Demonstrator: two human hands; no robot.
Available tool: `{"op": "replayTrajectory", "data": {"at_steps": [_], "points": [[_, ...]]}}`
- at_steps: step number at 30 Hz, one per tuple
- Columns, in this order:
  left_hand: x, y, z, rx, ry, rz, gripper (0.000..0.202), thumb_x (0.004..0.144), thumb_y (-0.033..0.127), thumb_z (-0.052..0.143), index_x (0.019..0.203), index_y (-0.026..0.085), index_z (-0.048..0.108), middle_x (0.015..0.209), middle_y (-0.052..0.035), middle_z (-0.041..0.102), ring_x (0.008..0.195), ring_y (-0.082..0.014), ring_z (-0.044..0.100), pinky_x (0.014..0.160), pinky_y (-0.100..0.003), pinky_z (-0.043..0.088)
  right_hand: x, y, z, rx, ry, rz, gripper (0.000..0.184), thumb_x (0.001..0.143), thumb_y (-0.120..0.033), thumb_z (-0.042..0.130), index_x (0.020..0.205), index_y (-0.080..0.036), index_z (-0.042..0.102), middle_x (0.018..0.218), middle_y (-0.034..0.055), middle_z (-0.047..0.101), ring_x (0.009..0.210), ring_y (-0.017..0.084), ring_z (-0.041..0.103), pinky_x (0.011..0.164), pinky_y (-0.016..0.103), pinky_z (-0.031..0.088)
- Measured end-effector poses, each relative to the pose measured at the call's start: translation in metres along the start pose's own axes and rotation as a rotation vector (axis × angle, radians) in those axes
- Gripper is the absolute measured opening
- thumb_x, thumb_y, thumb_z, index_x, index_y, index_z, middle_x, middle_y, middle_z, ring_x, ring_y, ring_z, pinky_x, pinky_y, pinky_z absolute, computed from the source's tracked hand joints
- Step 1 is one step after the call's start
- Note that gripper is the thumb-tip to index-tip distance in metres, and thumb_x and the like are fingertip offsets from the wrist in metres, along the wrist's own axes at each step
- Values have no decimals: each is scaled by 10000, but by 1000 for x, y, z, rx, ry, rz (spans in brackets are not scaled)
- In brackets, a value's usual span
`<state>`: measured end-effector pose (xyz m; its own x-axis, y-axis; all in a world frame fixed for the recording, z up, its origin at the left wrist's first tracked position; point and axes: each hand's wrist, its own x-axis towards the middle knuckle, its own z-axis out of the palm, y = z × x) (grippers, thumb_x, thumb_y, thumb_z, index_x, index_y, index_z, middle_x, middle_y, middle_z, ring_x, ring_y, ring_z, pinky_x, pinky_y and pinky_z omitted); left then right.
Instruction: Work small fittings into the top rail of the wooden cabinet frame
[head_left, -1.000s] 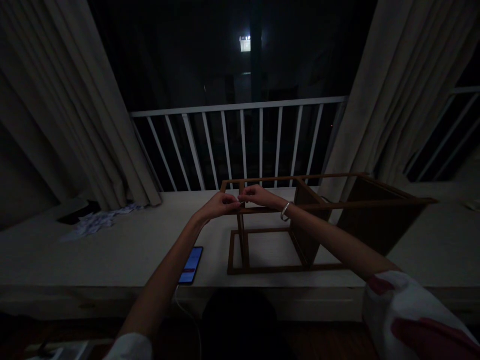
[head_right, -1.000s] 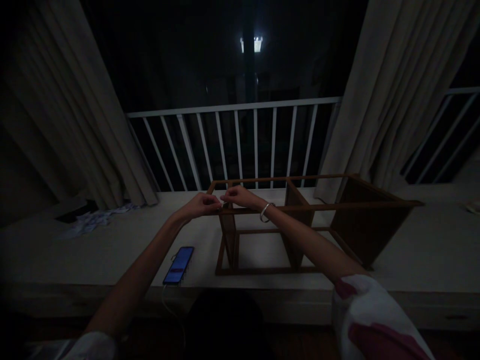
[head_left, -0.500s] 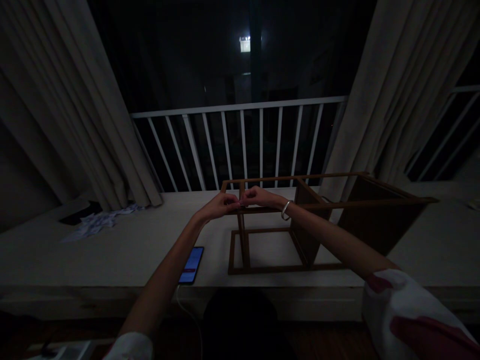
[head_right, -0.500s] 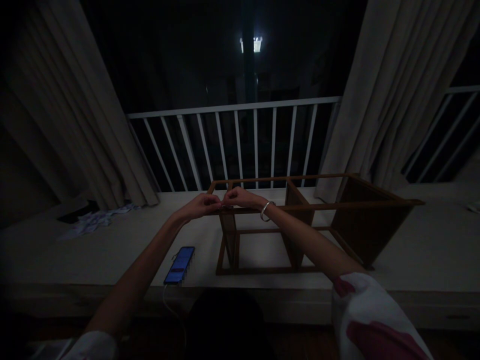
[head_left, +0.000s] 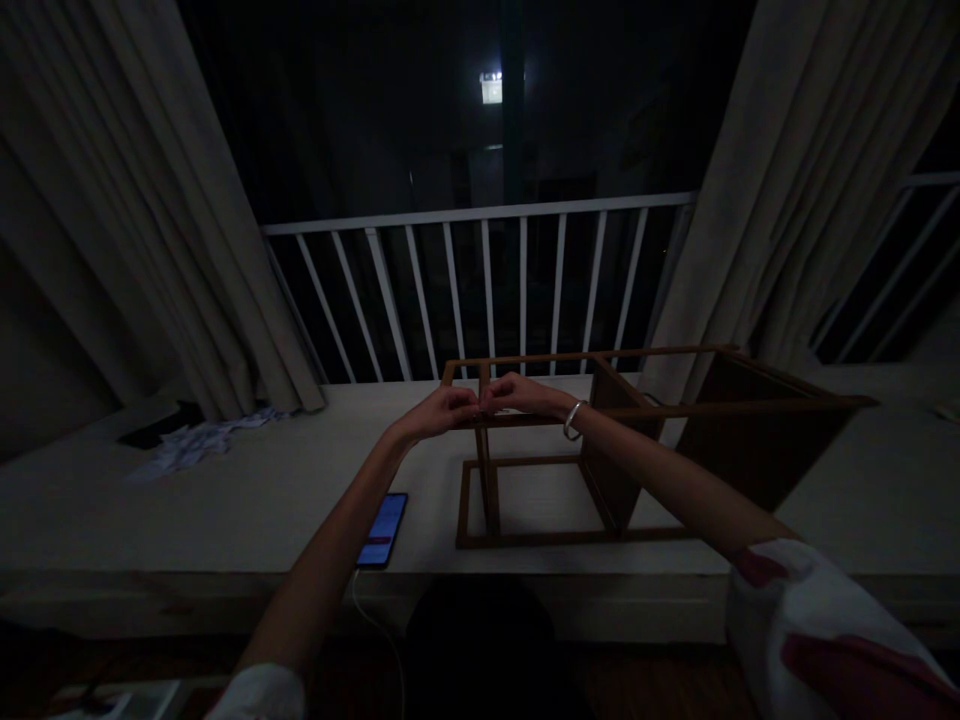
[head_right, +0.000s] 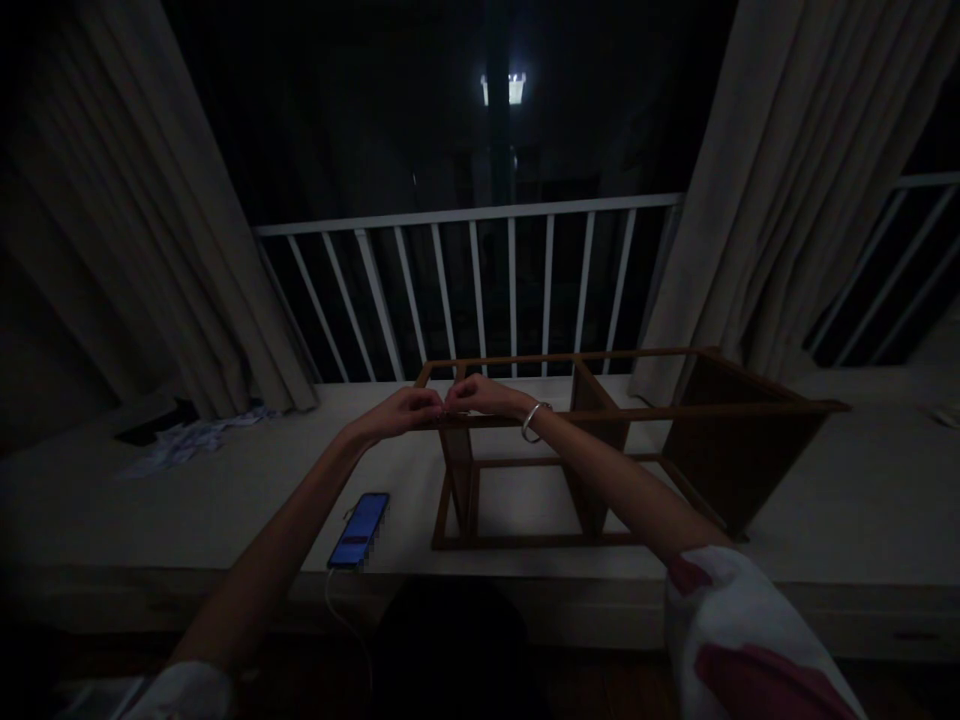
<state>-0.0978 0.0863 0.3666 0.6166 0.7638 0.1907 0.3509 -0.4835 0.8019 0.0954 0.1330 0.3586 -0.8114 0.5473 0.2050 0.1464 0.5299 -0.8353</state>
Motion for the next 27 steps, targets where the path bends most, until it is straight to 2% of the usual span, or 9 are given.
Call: {"op": "replayTrajectory", "data": {"at_steps": [5, 10, 16, 27], "points": [[-1, 6, 1, 42, 28, -12, 356, 691, 454, 542, 752, 106, 585, 672, -3, 546, 616, -91, 470, 547, -191, 358, -2, -2, 0, -22, -17, -19, 282, 680, -373, 580, 737, -98, 612, 712, 11, 575, 678, 93, 498, 649, 210, 382], [0, 2, 1, 47, 43, -33, 382, 685, 476, 542, 748, 100, 577, 648, 5, 525, 586, -79, 447, 511, -181, 326, -2, -1, 0, -49, -23, -22, 334, 679, -412, 578, 765, -91, 612, 695, 9, 560, 640, 83, 472, 607, 201, 369], [1, 0, -1, 32, 9, -22, 364, 688, 471, 540, 721, 109, 547, 625, 23, 480, 554, -64, 408, 487, -174, 297, 0, 2, -1, -46, -52, -16, 336, 689, -417, 569, 770, -92, 596, 668, -6, 532, 618, 75, 451, 596, 195, 355], [-1, 3, -5, 25, -55, 12, 328, 719, 437, 518, 724, 109, 510, 642, 25, 442, 575, -63, 383, 497, -170, 284, -3, 3, 1, 87, -98, -16, 270, 716, -351, 569, 821, -103, 559, 721, -12, 511, 617, 54, 433, 562, 175, 332]]}}
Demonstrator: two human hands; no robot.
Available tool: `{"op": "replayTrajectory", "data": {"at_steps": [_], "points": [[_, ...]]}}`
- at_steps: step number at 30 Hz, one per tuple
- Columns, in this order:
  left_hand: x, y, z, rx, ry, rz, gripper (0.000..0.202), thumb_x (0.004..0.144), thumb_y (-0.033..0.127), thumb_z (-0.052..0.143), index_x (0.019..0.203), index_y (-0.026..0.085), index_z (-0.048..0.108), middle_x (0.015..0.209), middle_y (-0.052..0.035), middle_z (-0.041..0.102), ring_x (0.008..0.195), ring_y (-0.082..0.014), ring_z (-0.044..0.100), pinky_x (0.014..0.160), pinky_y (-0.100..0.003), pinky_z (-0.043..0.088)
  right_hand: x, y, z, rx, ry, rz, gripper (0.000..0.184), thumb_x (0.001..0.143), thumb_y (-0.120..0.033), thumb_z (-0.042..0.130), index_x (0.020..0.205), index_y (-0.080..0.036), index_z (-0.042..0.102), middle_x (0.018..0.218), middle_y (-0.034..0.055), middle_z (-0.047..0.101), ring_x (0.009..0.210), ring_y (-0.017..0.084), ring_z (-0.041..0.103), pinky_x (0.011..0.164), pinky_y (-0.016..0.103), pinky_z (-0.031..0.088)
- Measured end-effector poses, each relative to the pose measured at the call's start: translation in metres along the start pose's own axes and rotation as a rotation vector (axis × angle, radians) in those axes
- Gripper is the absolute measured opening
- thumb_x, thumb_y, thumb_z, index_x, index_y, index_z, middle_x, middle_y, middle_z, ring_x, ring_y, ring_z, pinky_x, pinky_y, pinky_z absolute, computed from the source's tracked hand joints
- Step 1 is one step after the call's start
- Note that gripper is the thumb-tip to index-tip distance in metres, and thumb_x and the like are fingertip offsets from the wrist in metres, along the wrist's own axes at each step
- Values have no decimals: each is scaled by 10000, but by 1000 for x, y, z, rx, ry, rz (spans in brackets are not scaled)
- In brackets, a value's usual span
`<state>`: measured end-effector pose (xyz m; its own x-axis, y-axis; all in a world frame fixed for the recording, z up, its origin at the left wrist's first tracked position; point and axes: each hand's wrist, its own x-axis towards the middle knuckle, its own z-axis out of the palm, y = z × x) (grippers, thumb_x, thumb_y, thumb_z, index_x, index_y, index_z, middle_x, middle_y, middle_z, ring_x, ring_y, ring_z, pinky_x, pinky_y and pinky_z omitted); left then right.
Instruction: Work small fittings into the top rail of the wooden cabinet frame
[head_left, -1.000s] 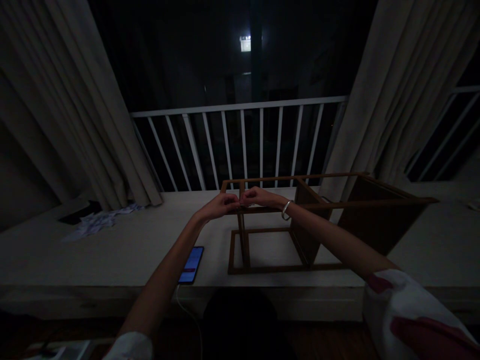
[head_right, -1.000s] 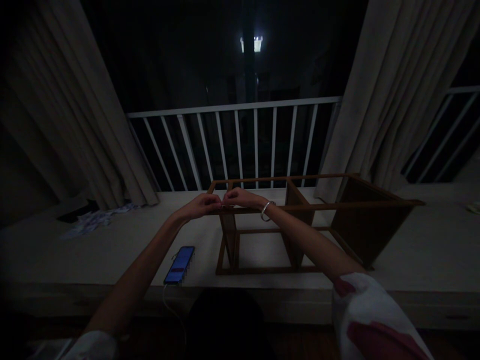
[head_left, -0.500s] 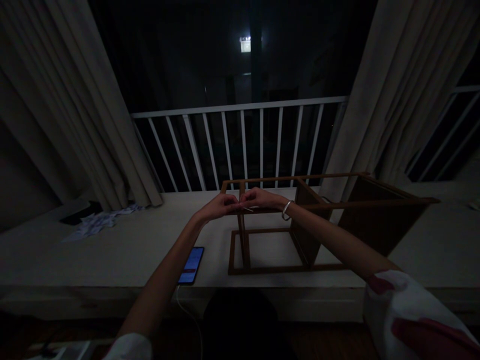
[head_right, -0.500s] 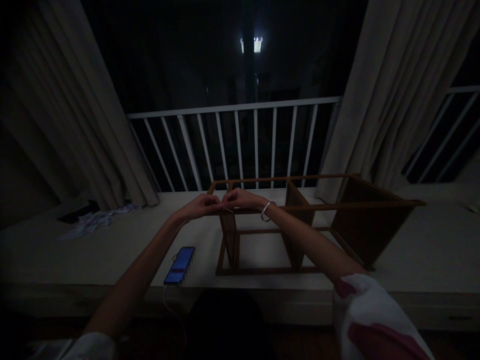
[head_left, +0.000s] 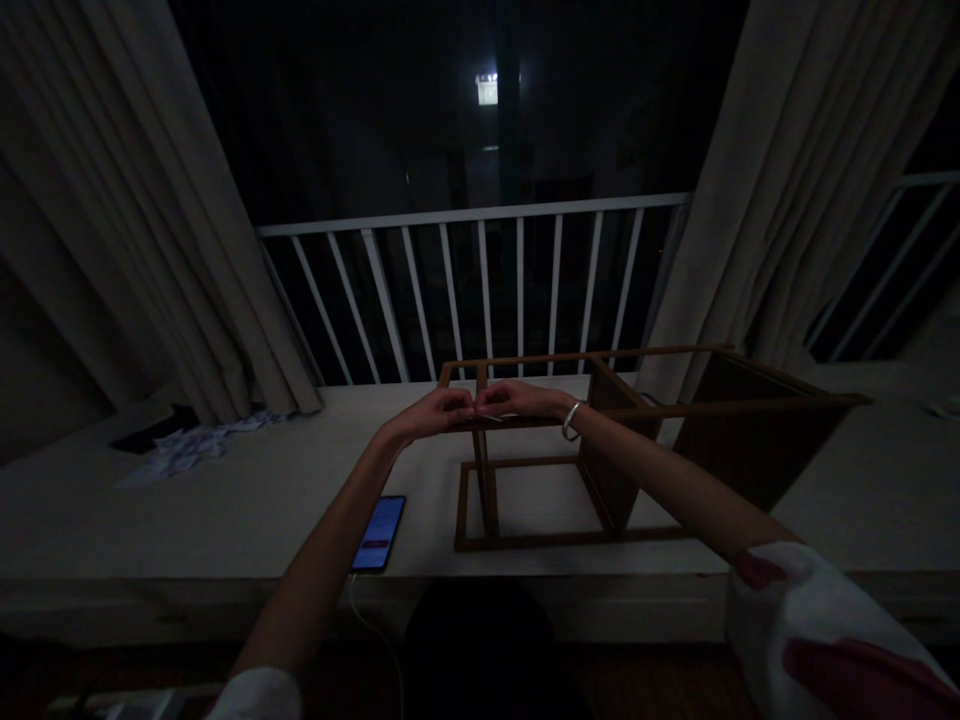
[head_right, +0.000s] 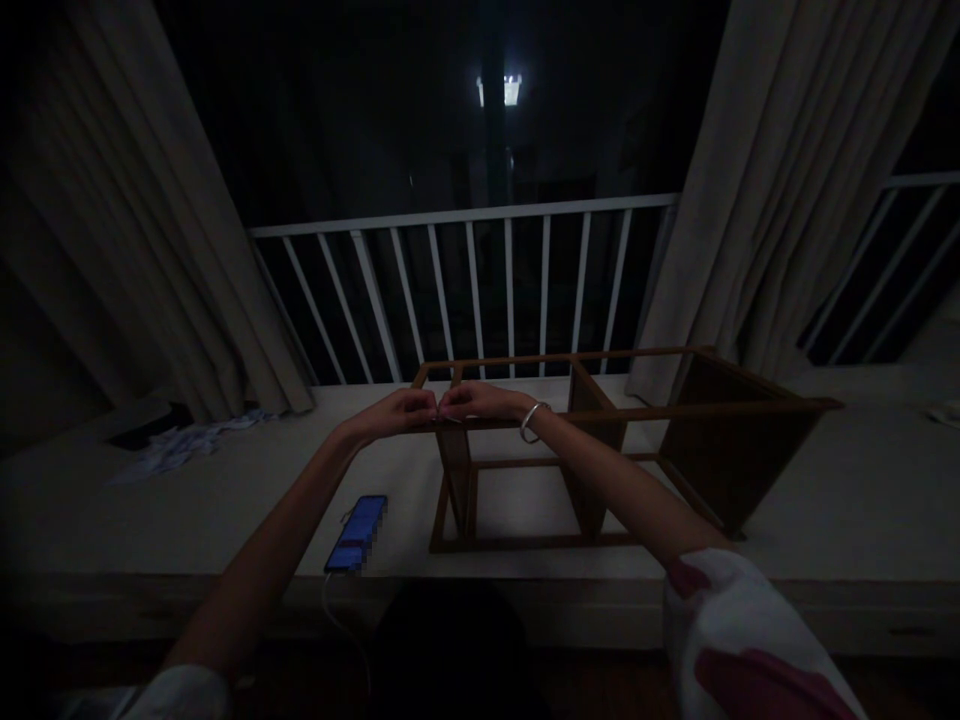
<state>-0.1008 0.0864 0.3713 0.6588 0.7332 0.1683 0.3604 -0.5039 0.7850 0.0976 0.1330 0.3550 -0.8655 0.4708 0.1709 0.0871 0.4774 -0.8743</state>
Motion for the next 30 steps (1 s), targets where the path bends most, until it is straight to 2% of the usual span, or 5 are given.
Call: {"op": "replayTrajectory", "data": {"at_steps": [9, 18, 26, 30], "points": [[1, -4, -2, 18, -3, 38, 314, 735, 412, 514, 732, 98, 509, 649, 22, 443, 583, -63, 384, 513, -176, 297, 0, -7, 2, 195, -17, -35, 266, 693, -266, 613, 899, -135, 507, 768, 2, 574, 694, 77, 528, 667, 221, 394], [0, -4, 2, -103, -24, -5, 351, 711, 413, 552, 842, 88, 566, 774, -37, 571, 681, -102, 505, 606, -209, 386, 4, -1, 2, 172, 7, 16, 264, 637, -244, 661, 843, -113, 560, 745, 9, 615, 701, 88, 563, 647, 210, 411], [0, -7, -1, -70, -11, -7, 353, 714, 421, 546, 830, 88, 572, 772, -46, 586, 688, -108, 519, 606, -207, 396, 0, -9, 3, 120, 15, 3, 298, 696, -318, 601, 901, -102, 610, 789, 47, 638, 767, 112, 566, 746, 260, 417], [0, -7, -2, -57, -21, 5, 351, 712, 422, 545, 821, 89, 570, 749, -37, 579, 664, -101, 510, 593, -200, 389, 0, -10, 2, 104, -6, 1, 332, 672, -307, 621, 935, -104, 616, 804, 49, 639, 787, 118, 567, 771, 269, 413]]}}
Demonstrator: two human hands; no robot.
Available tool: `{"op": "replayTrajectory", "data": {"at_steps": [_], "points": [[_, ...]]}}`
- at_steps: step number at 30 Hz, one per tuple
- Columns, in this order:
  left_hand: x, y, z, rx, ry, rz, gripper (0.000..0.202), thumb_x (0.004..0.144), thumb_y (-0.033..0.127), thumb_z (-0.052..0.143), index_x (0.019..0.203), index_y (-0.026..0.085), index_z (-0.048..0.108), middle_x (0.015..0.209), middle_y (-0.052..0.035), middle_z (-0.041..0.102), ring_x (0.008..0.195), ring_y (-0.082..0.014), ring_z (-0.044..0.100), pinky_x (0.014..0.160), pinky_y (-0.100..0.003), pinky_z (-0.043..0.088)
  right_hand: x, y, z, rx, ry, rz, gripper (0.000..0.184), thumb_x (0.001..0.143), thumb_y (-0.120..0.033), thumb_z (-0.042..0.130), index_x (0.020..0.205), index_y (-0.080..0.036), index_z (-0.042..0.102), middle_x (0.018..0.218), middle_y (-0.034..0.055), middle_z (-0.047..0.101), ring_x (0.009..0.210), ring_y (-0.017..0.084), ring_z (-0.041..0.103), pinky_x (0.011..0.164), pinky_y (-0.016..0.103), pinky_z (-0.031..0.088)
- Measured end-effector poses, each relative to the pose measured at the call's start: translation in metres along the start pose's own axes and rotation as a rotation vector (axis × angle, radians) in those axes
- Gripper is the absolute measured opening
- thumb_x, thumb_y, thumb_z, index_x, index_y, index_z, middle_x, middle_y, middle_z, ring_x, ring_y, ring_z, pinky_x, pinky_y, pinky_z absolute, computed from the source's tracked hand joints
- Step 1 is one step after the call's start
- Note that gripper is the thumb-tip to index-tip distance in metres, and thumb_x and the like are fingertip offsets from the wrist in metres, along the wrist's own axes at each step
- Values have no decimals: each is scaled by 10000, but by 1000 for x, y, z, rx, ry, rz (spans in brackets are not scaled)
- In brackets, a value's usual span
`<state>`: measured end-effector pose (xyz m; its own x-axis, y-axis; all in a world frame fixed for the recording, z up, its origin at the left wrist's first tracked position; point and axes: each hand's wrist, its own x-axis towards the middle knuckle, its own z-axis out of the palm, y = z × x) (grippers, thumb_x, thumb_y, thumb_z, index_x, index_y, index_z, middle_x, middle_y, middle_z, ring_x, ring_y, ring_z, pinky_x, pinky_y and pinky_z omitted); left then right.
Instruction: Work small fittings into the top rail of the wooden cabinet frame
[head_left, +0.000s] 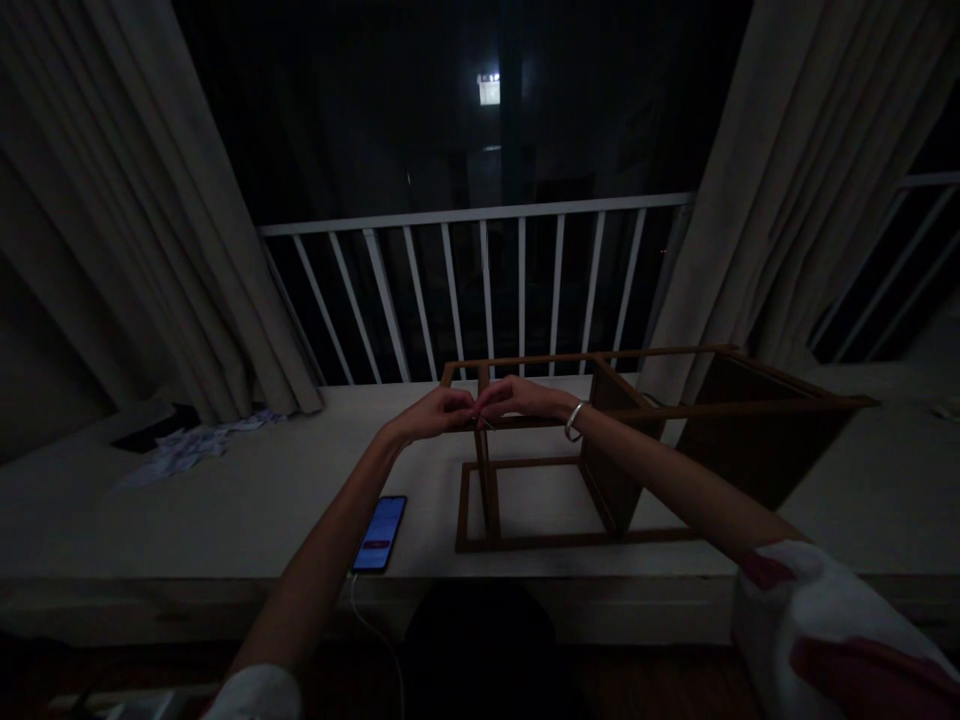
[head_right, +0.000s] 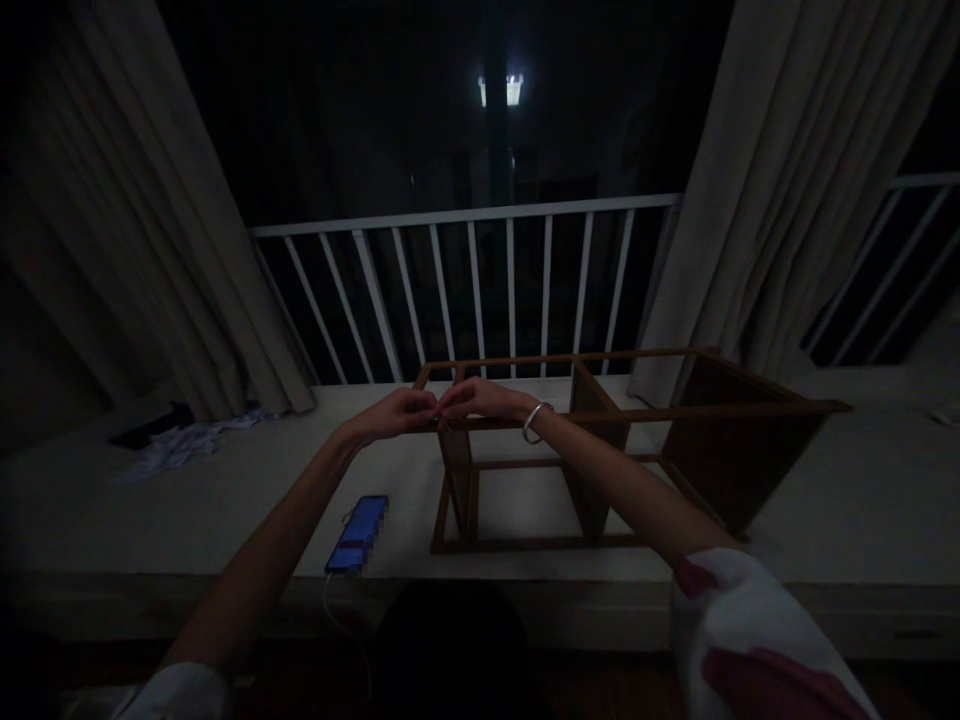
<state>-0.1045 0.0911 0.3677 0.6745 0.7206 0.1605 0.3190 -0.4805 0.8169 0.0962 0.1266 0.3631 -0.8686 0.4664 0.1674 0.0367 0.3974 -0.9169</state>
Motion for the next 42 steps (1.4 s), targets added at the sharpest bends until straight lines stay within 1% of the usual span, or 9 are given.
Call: {"op": "replayTrajectory", "data": {"at_steps": [4, 10, 16, 19, 26, 31, 37, 42], "points": [[0, -1, 0, 33, -3, 17, 342, 724, 414, 533, 820, 87, 566, 717, -21, 557, 623, -85, 479, 559, -186, 365, 0, 2, -1, -50, 12, -3, 327, 653, -279, 635, 936, -114, 626, 809, 35, 628, 761, 102, 555, 740, 244, 413], [0, 0, 0, 71, -16, 45, 320, 740, 405, 509, 826, 99, 545, 741, -14, 534, 641, -81, 457, 574, -180, 363, 0, 4, 0, -90, 13, 5, 334, 667, -259, 609, 968, -115, 613, 826, 23, 604, 696, 72, 524, 650, 202, 400], [-1, 5, -1, 118, -49, 25, 306, 752, 400, 489, 825, 106, 536, 719, -6, 503, 630, -77, 426, 562, -174, 350, 1, 7, -1, -117, 17, 13, 311, 648, -258, 624, 927, -120, 616, 819, 18, 596, 726, 84, 526, 677, 212, 407], [-2, 6, -1, 143, -34, 30, 314, 754, 410, 479, 815, 107, 533, 710, -1, 486, 626, -75, 412, 549, -172, 339, 1, 6, -1, -116, 15, 9, 314, 651, -273, 628, 927, -123, 613, 829, 18, 599, 738, 87, 529, 697, 218, 411], [-2, 2, -1, 153, -15, -11, 341, 741, 433, 482, 809, 104, 534, 685, 4, 481, 612, -79, 411, 524, -176, 327, 1, 2, 2, -148, 30, -12, 327, 642, -306, 643, 915, -129, 618, 842, 18, 616, 759, 98, 545, 727, 233, 418], [-2, -2, -2, 145, -14, -44, 306, 723, 392, 497, 810, 102, 543, 690, 5, 494, 616, -82, 431, 543, -184, 340, 2, 2, 3, -177, 50, -4, 342, 630, -331, 649, 905, -130, 630, 842, 20, 626, 781, 111, 555, 747, 243, 418], [-4, 2, -4, 82, -25, -77, 225, 728, 309, 460, 808, 115, 543, 699, 10, 486, 639, -87, 439, 559, -195, 345, 2, -3, 5, -201, 75, -18, 332, 646, -350, 628, 889, -123, 639, 861, 35, 635, 790, 119, 562, 744, 246, 417], [-4, 8, -2, 75, -13, -113, 296, 733, 399, 472, 799, 117, 537, 682, 11, 467, 611, -83, 422, 528, -191, 326, 1, -4, 6, -234, 89, -56, 326, 661, -355, 614, 889, -122, 641, 869, 36, 634, 811, 126, 556, 763, 246, 411]]}}
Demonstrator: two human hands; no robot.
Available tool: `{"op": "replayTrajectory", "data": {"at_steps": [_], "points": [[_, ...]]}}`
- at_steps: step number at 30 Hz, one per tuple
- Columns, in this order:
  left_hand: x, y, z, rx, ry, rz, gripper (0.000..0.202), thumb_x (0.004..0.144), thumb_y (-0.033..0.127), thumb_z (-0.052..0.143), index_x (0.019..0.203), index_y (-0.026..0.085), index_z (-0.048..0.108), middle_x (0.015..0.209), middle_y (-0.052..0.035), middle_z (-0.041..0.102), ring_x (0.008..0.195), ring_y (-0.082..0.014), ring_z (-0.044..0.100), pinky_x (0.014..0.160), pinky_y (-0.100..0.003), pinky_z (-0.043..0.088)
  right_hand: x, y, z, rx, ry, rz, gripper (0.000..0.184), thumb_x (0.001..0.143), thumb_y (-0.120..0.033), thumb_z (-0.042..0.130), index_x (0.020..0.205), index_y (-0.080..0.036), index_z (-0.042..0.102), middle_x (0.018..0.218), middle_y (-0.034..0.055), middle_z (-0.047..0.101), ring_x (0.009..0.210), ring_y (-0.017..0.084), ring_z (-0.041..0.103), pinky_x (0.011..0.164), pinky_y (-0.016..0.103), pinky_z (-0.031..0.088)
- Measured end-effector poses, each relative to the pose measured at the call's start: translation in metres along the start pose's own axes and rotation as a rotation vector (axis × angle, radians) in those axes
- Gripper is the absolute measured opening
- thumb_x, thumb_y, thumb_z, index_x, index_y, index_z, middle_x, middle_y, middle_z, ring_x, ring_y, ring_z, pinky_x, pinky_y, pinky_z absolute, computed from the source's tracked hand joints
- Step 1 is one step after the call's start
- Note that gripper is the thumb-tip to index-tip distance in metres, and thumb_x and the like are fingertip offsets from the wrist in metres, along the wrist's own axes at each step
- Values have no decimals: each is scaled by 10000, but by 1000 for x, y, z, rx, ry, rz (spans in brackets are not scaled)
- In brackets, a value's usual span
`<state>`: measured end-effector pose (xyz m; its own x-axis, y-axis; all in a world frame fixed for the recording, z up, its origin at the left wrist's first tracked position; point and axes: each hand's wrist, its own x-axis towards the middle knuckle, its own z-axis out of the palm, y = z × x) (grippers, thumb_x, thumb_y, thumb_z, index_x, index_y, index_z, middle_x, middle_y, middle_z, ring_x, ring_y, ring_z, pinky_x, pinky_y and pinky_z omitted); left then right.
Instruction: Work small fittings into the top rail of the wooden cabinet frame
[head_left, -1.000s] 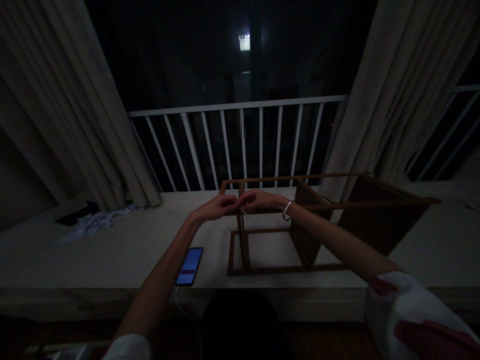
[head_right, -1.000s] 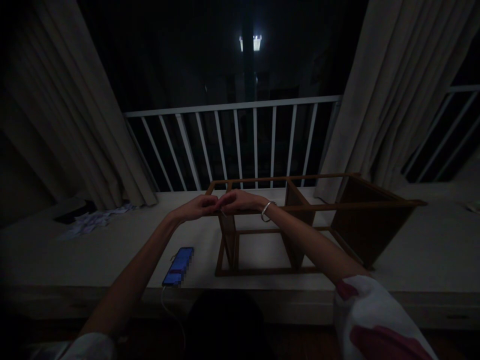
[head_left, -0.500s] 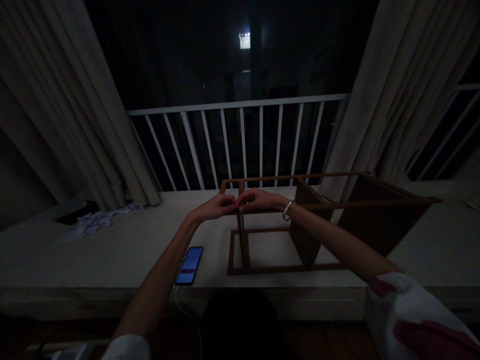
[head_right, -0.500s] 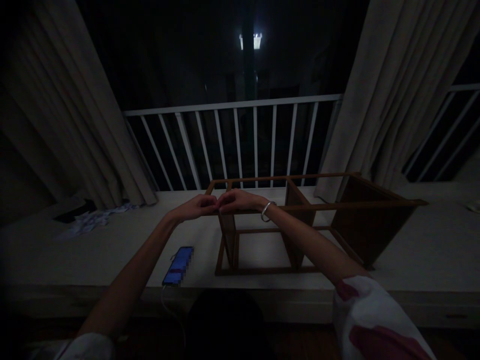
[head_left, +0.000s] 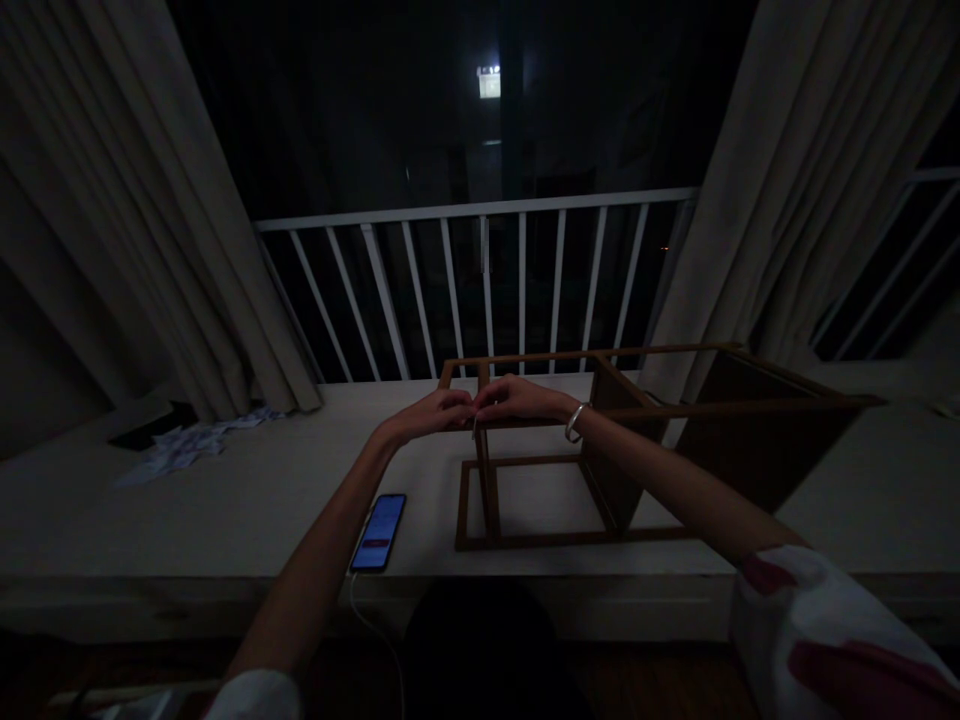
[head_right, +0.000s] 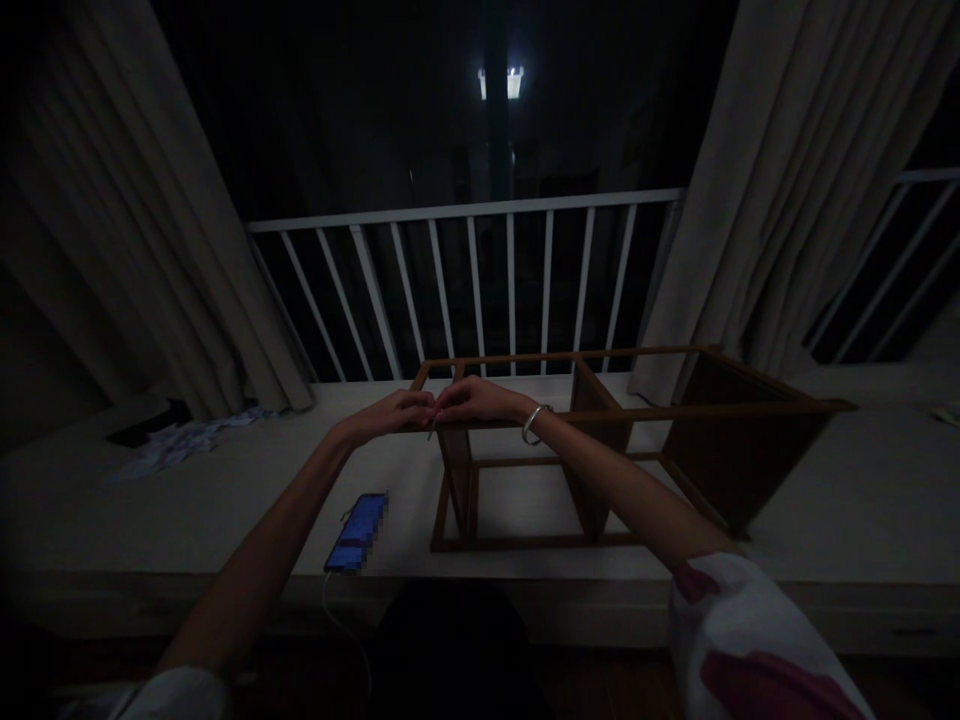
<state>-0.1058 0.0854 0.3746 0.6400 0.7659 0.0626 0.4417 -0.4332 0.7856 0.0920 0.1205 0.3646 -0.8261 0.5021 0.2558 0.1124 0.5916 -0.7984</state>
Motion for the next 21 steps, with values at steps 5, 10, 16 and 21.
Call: {"op": "replayTrajectory", "data": {"at_steps": [5, 10, 16, 21], "points": [[0, 2, 2, 62, 20, 26, 344, 682, 448, 539, 797, 124, 538, 703, 5, 496, 630, -89, 440, 539, -194, 337, 0, 0, 0, -54, 14, 15, 342, 659, -376, 610, 879, -117, 646, 848, 33, 635, 791, 126, 555, 738, 236, 413], [1, -2, 1, 81, 21, 16, 352, 646, 435, 585, 799, 122, 534, 686, 10, 511, 622, -91, 458, 548, -202, 358, 2, 3, 0, -46, 3, 25, 348, 668, -375, 603, 891, -110, 636, 852, 37, 634, 784, 123, 557, 733, 236, 414], [1, 0, 1, 27, 24, 32, 297, 656, 374, 580, 797, 114, 550, 686, 2, 522, 627, -87, 470, 556, -197, 367, 3, 8, 0, -55, 7, 13, 345, 678, -375, 592, 895, -111, 635, 847, 37, 629, 770, 120, 550, 718, 235, 411], [2, -2, 2, 20, 36, 4, 313, 654, 384, 570, 792, 104, 561, 671, 0, 526, 613, -88, 478, 547, -200, 374, 3, 6, -1, -60, -10, 11, 340, 674, -371, 597, 885, -107, 639, 835, 30, 625, 777, 124, 541, 728, 240, 405]]}}
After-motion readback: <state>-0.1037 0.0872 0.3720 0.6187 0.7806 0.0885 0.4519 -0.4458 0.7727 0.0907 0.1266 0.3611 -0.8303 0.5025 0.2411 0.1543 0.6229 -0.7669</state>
